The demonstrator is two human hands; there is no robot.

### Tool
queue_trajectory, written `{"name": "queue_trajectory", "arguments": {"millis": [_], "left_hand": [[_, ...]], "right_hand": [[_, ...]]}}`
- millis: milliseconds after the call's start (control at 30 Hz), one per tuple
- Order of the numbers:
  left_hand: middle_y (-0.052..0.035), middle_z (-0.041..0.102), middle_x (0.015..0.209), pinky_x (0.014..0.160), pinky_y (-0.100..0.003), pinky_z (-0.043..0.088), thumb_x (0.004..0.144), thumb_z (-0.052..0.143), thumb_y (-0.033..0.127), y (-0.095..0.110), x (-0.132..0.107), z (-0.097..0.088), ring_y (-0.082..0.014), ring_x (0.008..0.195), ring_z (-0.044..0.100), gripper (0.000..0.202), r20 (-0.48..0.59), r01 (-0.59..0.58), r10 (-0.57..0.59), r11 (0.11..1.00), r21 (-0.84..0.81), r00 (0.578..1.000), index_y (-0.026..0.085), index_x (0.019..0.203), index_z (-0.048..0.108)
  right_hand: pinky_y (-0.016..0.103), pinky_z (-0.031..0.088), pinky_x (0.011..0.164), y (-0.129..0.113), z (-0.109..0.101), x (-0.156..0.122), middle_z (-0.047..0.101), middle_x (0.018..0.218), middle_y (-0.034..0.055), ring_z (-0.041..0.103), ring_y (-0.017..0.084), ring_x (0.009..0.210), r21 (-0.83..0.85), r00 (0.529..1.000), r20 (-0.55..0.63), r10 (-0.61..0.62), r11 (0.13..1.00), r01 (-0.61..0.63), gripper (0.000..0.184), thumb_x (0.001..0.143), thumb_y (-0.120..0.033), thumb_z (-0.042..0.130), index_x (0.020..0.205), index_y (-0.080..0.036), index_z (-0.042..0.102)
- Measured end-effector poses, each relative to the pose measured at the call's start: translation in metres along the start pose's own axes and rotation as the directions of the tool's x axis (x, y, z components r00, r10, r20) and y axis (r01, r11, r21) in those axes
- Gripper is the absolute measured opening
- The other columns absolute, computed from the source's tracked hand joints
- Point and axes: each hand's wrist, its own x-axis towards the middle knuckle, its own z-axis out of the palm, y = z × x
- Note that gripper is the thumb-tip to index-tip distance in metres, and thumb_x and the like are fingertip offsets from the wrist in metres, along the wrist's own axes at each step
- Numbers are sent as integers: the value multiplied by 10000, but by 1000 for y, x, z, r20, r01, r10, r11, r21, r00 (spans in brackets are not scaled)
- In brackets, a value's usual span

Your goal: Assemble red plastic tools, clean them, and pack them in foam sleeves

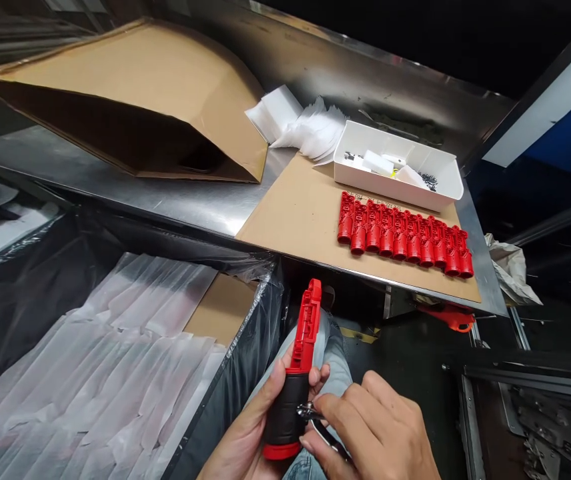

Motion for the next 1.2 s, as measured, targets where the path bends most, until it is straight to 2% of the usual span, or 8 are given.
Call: {"name": "queue_trajectory", "arguments": {"millis": [267,433,533,767,967,1033,1100,1200], "left_hand": [[-79,733,898,606,-220,517,741,805,470,-5,1,-7,-195,830,688,515,-52,-15,22,991,135,998,212,1171,690],[-81,749,919,752,-230,546,693,845,465,-5,0,-7,-205,938,691,542,-85,-26,37,991,135,996,224,1158,706],[-72,751,924,758,-225,548,665,859,483,-5,0,-7,-194,942,691,569,-111,-10,27,990,144,993,251,1160,706],[-76,737,882,598,-179,502,707,840,445,-5,0,-4,-139,764,670,399,-24,-13,16,994,112,1000,164,976,748],[-58,731,857,724,-221,530,720,842,388,-6,1,0,-135,749,661,343,57,-38,36,998,43,998,184,979,749],[-63,733,862,682,-220,534,724,836,400,-6,3,-1,-143,737,668,356,38,-20,18,999,48,999,184,992,743],[-79,735,871,635,-209,531,748,813,422,-6,4,-2,-162,784,682,360,3,19,-19,998,52,1000,175,998,735],[-111,730,952,707,-251,560,783,781,429,-4,1,-1,-200,954,669,333,-17,66,-65,998,25,998,167,982,727]], "right_hand": [[239,411,391,-5,-1,3,658,583,-8,497,107,431,-7,999,-34,-14,1000,14,100,957,-250,560,955,-153,585],[245,412,391,-5,0,3,663,583,-2,512,109,426,-2,1000,-27,-16,1000,16,113,958,-246,561,943,-144,607],[250,415,394,-5,1,1,667,593,3,518,110,431,-8,1000,-13,-11,1000,11,114,957,-244,565,954,-137,606],[265,454,435,-5,0,-9,676,640,20,538,127,489,-34,998,70,-5,999,8,146,908,-235,641,999,-122,639],[257,458,425,-8,3,-9,701,665,30,549,122,489,-57,997,72,-6,998,11,86,906,-193,632,953,-127,659],[262,443,411,-9,2,-10,687,632,25,534,123,464,-73,999,52,-12,997,16,73,905,-163,624,947,-121,665],[259,442,408,-8,-2,-12,688,618,23,538,121,448,-65,1000,24,-9,998,10,84,914,-171,616,950,-124,675],[210,477,426,-3,-15,-16,705,623,0,577,103,447,17,996,69,62,998,-64,150,953,-291,584,975,-188,691]]}}
